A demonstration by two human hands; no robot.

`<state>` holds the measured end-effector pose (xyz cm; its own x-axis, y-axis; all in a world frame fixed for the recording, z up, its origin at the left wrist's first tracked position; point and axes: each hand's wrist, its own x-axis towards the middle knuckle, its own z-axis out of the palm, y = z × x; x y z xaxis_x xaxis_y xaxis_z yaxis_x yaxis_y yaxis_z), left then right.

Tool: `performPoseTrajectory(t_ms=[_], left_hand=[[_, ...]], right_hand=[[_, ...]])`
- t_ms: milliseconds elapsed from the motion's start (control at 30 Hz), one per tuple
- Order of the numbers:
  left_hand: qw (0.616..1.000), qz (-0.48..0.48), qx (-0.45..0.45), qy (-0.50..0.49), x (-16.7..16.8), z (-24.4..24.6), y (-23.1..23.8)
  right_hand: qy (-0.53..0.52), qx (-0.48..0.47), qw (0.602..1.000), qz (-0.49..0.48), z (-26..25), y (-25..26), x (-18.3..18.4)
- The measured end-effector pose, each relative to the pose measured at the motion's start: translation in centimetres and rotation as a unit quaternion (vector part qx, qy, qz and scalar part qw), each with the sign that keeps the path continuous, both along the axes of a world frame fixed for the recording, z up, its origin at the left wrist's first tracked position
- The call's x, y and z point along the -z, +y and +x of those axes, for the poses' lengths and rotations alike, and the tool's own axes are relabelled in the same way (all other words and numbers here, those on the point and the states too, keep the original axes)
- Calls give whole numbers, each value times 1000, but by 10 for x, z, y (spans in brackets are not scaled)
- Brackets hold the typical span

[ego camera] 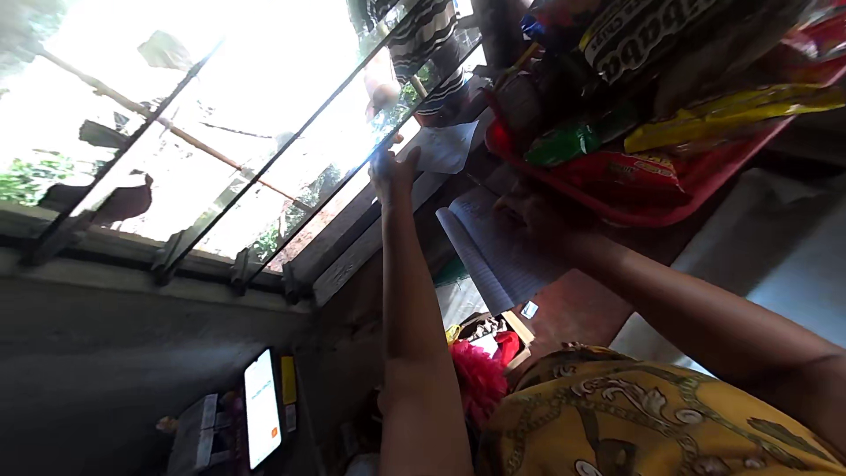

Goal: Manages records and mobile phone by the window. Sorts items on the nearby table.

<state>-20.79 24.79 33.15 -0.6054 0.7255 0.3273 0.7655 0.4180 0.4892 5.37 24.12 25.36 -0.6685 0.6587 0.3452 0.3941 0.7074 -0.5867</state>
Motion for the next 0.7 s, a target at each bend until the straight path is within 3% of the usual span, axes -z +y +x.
performPoseTrajectory(t_ms=[200, 433, 567, 700], left_hand=[[1000, -4, -17, 18, 0, 2, -4], [998, 41, -34, -13, 4, 15, -12], [981, 192, -32, -9, 14, 24, -28], [956, 288, -24, -49, 33, 46, -82]], right_hand=[[11, 1, 999, 35, 0, 5, 13], [33, -21, 999, -11, 0, 3, 7], [-9, -19, 999, -25, 3, 2, -2], [0, -36, 999, -11, 2, 2, -4]])
